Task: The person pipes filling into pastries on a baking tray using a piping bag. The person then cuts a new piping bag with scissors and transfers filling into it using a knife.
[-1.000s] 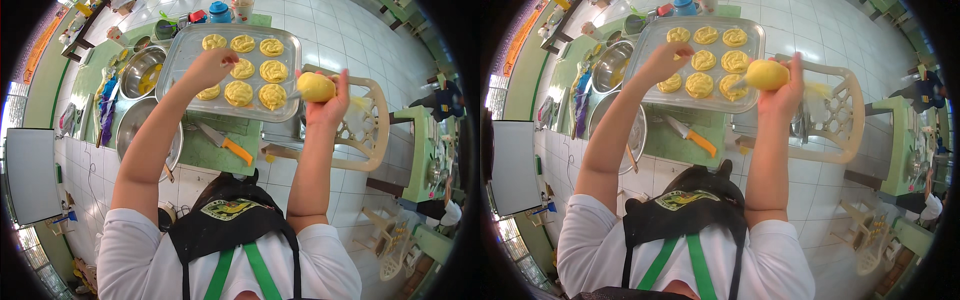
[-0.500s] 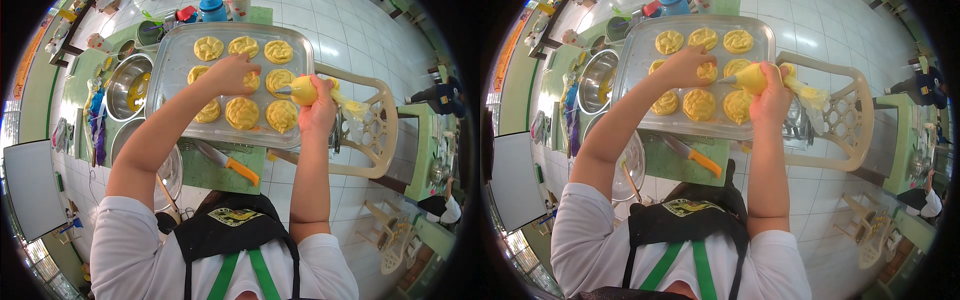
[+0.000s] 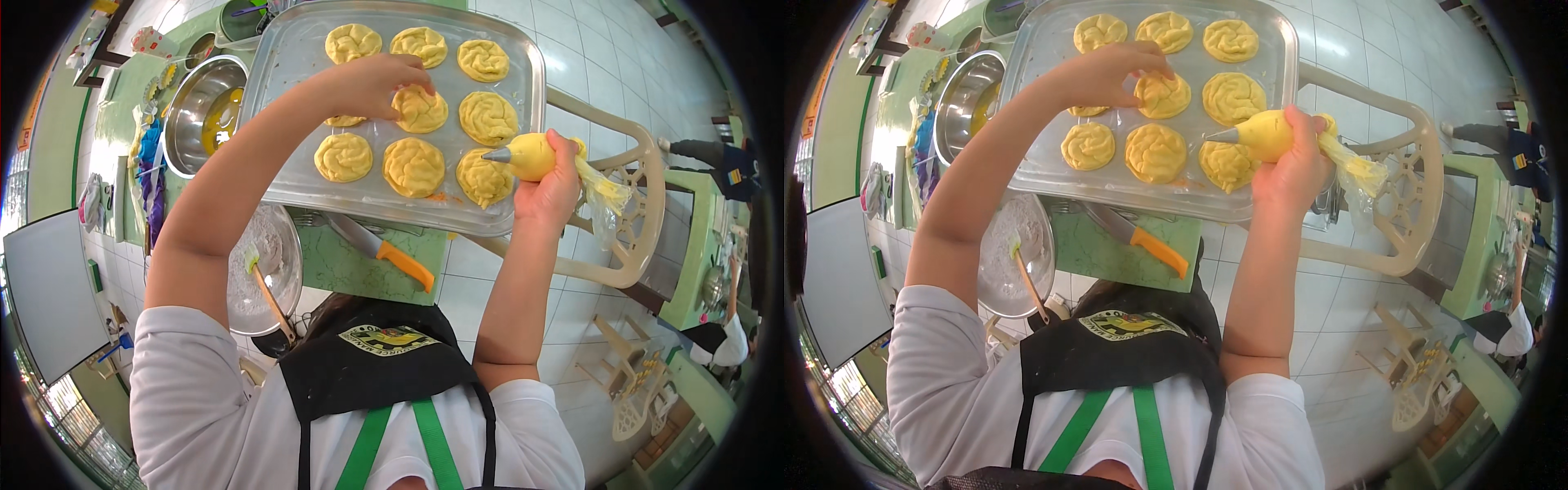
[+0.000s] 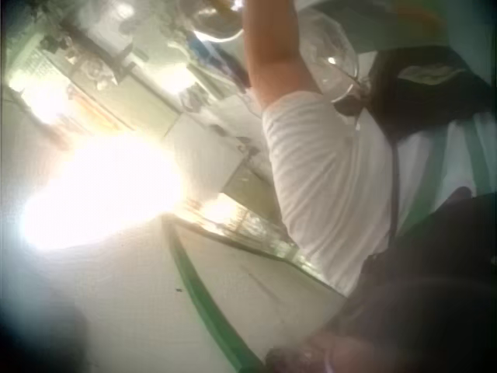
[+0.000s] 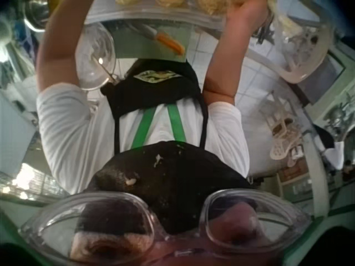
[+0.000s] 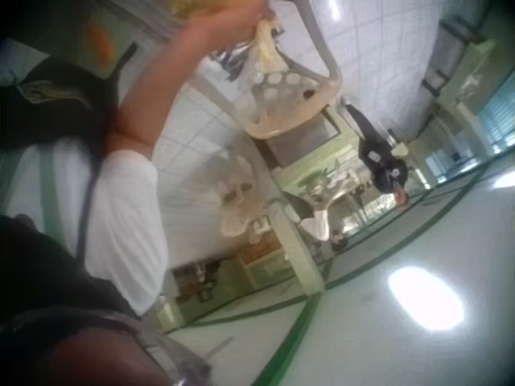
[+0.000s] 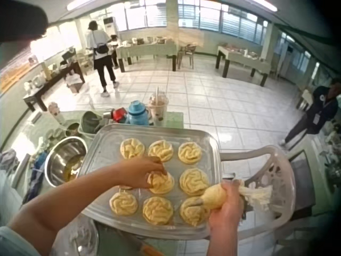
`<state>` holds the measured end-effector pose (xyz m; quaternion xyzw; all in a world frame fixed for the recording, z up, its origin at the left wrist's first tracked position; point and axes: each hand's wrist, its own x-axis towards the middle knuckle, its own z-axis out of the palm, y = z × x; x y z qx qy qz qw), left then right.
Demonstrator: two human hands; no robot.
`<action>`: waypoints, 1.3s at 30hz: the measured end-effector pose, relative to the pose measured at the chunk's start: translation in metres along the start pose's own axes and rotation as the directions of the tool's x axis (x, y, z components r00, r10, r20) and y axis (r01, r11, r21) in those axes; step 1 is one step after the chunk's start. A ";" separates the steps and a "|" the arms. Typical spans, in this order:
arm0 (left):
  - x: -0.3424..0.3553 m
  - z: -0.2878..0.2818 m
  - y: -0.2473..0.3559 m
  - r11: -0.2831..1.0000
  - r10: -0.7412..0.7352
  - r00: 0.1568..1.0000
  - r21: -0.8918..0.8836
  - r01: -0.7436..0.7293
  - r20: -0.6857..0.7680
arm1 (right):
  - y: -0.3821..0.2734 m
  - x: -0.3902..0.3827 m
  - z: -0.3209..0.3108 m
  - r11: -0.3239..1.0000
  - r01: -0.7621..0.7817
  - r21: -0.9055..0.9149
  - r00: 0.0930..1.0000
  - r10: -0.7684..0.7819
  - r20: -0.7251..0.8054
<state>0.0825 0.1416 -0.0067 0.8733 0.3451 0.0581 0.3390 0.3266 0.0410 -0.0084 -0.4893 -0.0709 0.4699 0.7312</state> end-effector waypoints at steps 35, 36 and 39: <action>-0.181 -0.037 0.060 0.526 -0.797 0.317 -0.849 -0.053 -0.514 | 0.114 -0.132 0.127 0.722 -0.250 -0.645 0.092 0.681 0.727; -0.178 -0.039 0.044 0.477 -0.822 0.331 -0.878 -0.043 -0.463 | 0.126 -0.133 0.129 0.722 -0.365 -0.588 0.159 0.670 0.725; -0.167 -0.039 0.004 0.395 -0.858 0.357 -0.919 -0.003 -0.369 | 0.155 -0.137 0.134 0.751 -0.453 -0.480 0.355 0.646 0.676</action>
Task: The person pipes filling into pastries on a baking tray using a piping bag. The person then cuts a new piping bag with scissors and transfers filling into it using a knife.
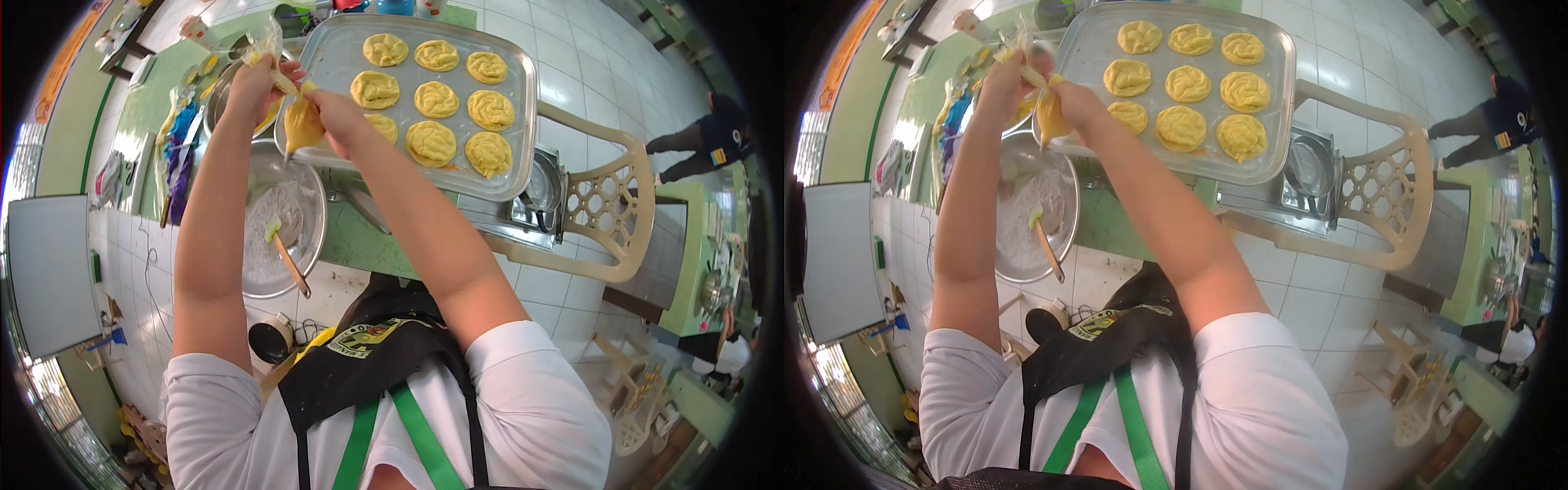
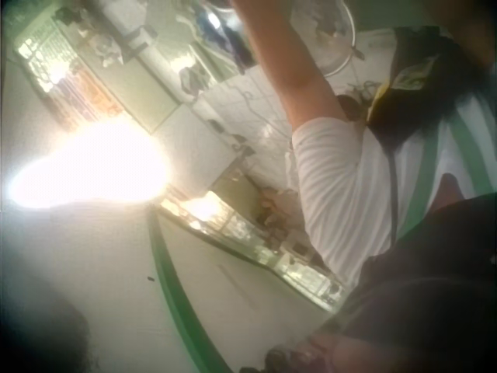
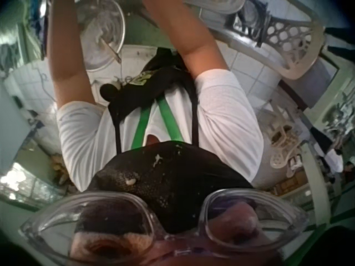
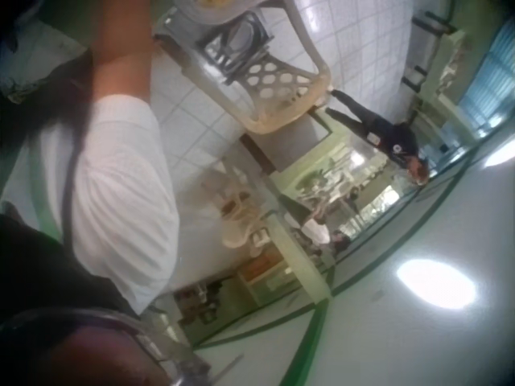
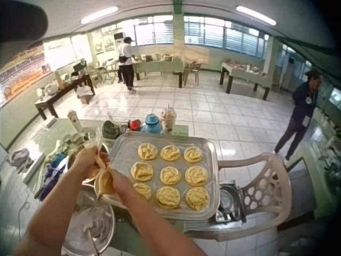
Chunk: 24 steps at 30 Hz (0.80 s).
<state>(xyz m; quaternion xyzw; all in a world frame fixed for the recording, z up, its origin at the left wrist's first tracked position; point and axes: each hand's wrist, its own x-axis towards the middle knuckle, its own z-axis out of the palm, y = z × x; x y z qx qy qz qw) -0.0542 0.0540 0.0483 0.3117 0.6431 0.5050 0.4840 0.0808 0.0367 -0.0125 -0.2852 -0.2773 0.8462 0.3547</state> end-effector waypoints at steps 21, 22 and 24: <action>0.036 0.069 -0.031 0.414 0.214 0.589 0.473 -0.777 0.779 | -0.103 -0.092 -0.087 0.750 0.656 -0.087 0.573 -0.569 -0.590; 0.039 0.072 -0.042 0.417 0.215 0.591 0.474 -0.776 0.778 | -0.103 -0.089 -0.091 0.752 0.653 -0.088 0.575 -0.568 -0.589; 0.044 0.077 -0.057 0.028 0.337 0.472 0.492 -0.870 0.815 | -0.101 -0.082 -0.097 0.658 0.655 -0.372 0.372 -0.709 -0.599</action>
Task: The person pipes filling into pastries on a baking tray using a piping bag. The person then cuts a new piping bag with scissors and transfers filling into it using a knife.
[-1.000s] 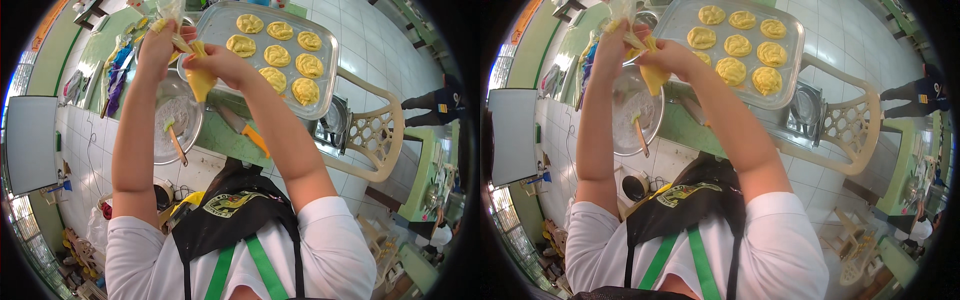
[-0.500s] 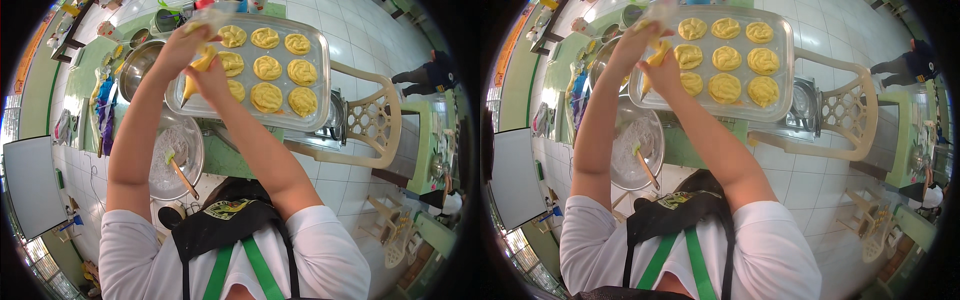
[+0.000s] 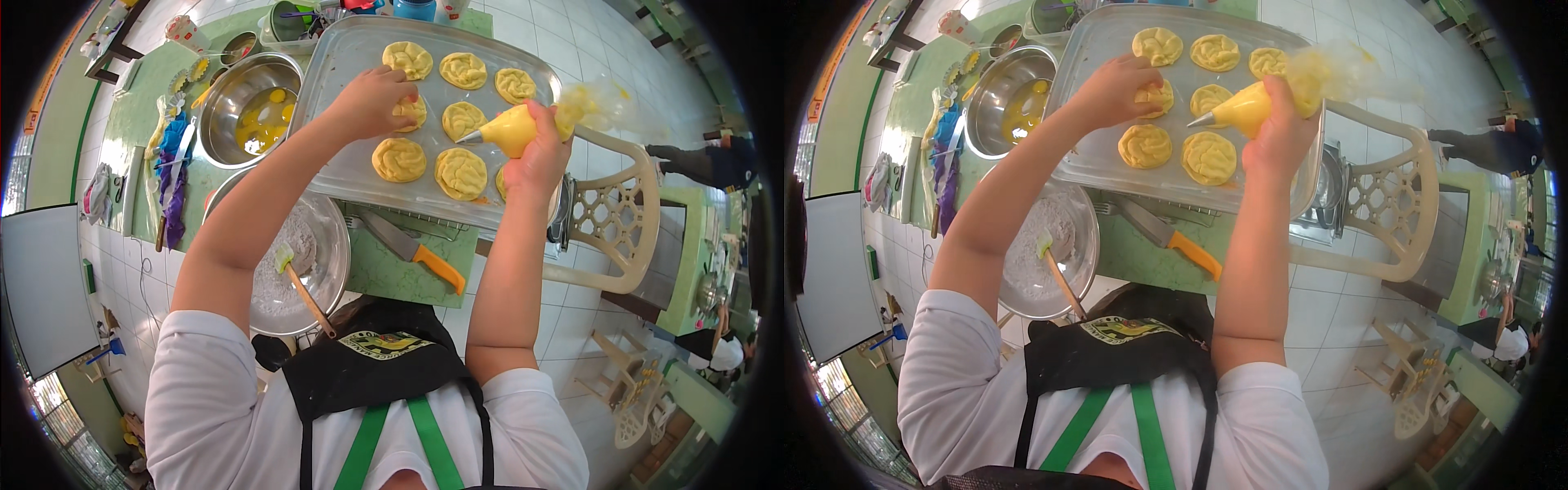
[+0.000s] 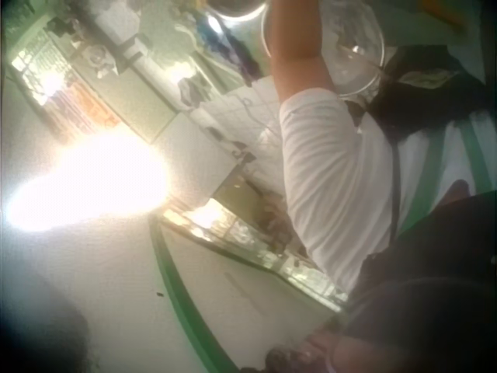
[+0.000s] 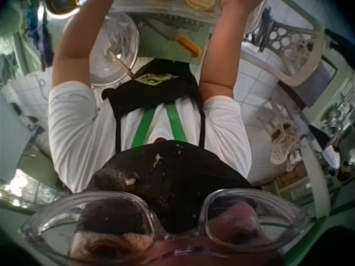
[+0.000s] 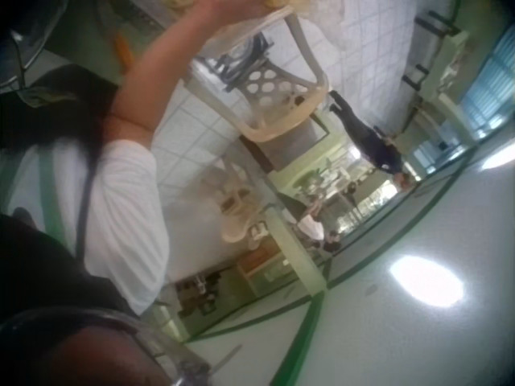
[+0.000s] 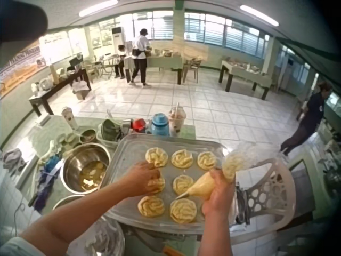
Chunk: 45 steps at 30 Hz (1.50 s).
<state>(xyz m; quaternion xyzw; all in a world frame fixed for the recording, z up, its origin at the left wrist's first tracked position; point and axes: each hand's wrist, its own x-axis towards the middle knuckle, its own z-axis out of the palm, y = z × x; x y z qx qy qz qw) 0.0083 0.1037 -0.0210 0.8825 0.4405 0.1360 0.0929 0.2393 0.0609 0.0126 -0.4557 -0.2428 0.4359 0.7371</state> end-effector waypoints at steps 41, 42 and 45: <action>0.011 -0.005 -0.025 0.922 -0.196 0.966 -0.305 0.240 0.168 | 0.117 0.019 0.082 0.713 0.604 -0.355 0.793 -0.581 0.183; 0.010 -0.004 -0.024 0.906 -0.244 0.953 -0.308 0.289 0.177 | 0.116 0.018 0.082 0.729 0.577 -0.368 0.812 -0.560 0.165; 0.009 -0.002 -0.025 0.894 -0.276 0.946 -0.316 0.318 0.172 | 0.114 0.016 0.077 0.431 0.712 -0.554 0.645 -0.713 0.275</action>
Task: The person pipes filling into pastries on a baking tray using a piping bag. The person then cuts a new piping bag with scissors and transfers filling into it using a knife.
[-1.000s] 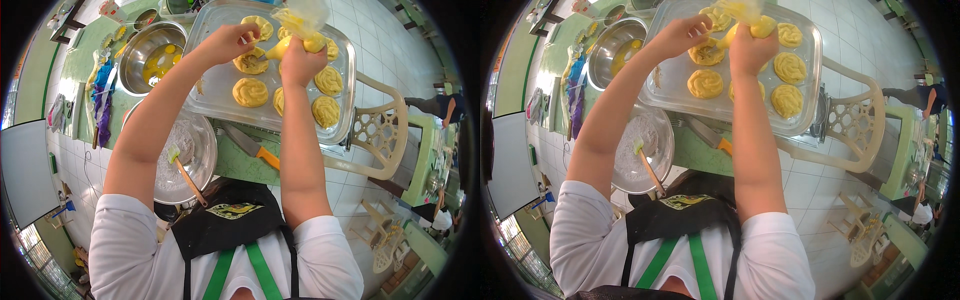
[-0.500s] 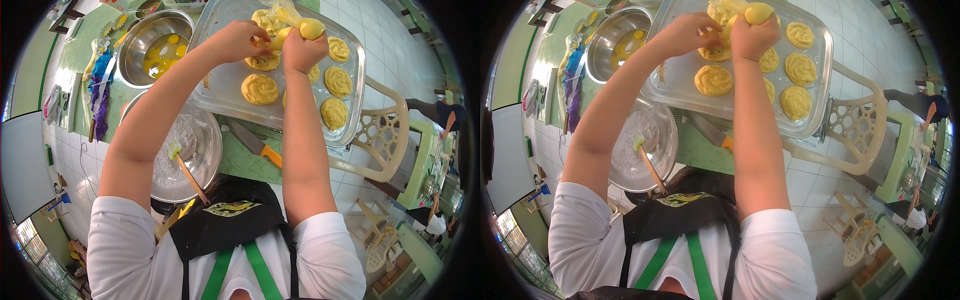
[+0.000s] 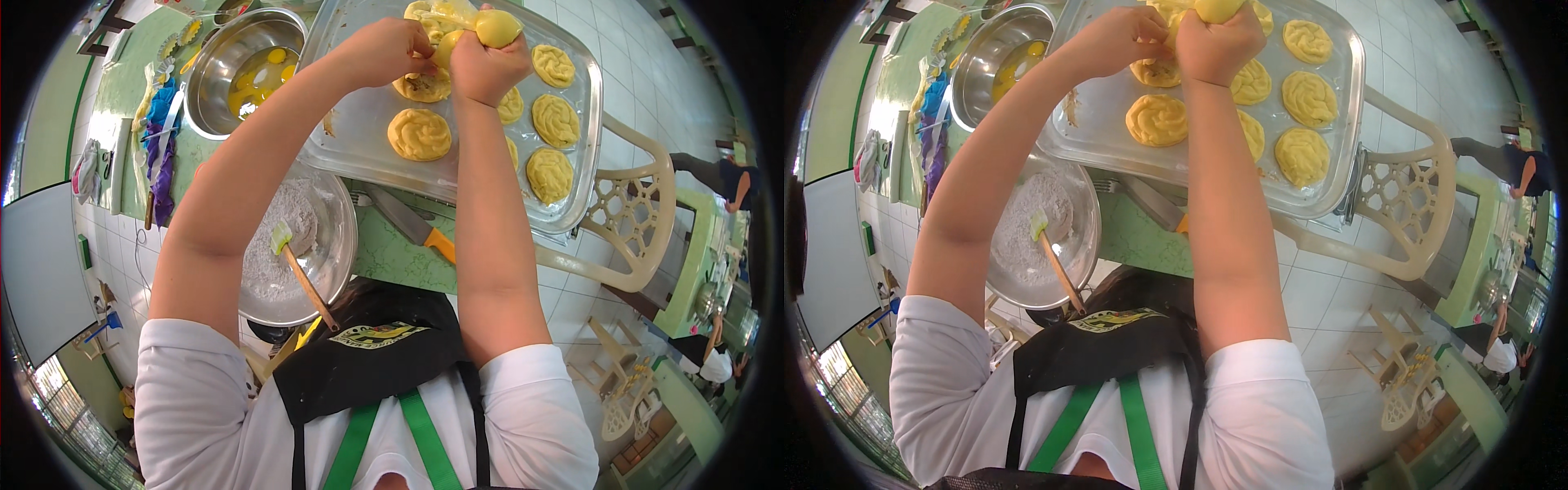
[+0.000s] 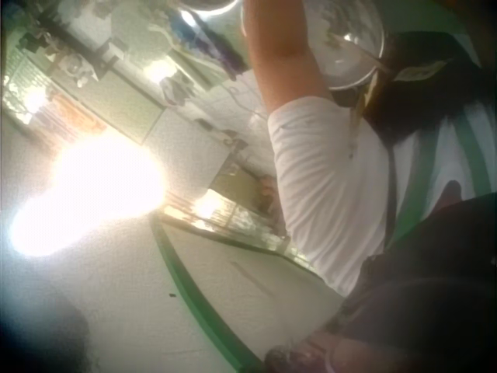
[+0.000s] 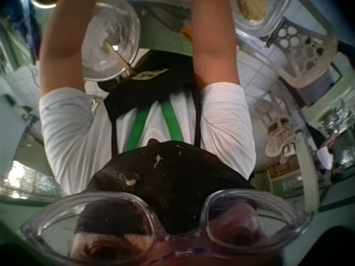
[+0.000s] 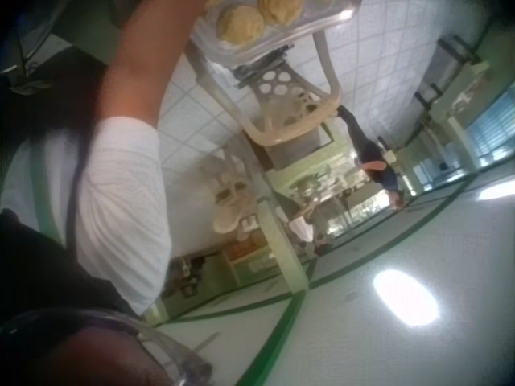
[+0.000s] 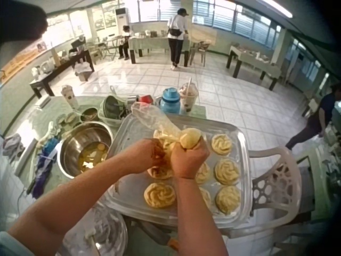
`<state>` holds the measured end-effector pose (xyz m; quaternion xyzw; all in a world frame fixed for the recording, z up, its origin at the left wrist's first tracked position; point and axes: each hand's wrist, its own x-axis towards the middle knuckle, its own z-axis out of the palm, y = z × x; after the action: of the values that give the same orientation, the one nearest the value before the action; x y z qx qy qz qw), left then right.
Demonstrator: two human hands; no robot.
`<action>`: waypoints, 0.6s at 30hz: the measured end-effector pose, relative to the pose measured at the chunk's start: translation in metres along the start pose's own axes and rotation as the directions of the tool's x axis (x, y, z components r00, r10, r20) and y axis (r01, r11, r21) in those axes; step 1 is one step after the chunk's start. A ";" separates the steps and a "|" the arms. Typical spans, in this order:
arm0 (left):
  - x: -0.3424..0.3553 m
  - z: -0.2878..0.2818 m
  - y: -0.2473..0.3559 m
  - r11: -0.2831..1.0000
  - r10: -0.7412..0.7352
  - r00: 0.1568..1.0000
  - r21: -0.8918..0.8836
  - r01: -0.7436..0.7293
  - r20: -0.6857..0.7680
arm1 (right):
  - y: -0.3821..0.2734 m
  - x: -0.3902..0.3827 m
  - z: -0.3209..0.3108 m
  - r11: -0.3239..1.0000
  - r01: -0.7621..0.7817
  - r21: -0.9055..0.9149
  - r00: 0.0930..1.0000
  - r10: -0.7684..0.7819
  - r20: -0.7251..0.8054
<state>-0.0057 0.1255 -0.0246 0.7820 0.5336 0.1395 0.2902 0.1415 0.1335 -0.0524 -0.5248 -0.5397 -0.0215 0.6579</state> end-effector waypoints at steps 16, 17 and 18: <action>-0.023 0.004 0.025 0.977 0.199 0.951 -0.034 -0.212 -0.236 | -0.021 0.033 -0.030 0.797 -0.499 0.339 0.855 0.516 0.047; -0.030 -0.001 0.034 0.976 0.202 0.949 -0.029 -0.216 -0.243 | -0.031 0.041 -0.039 0.720 -0.552 0.421 0.806 0.590 0.048; -0.035 -0.007 0.046 0.951 0.110 0.982 -0.270 -0.149 -0.156 | -0.038 0.050 -0.051 0.637 -0.590 0.497 0.752 0.657 0.051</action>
<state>0.0114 0.0832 0.0124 0.7548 0.4748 0.2864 0.3504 0.1748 0.1065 0.0165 -0.4944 -0.2665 0.3073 0.7682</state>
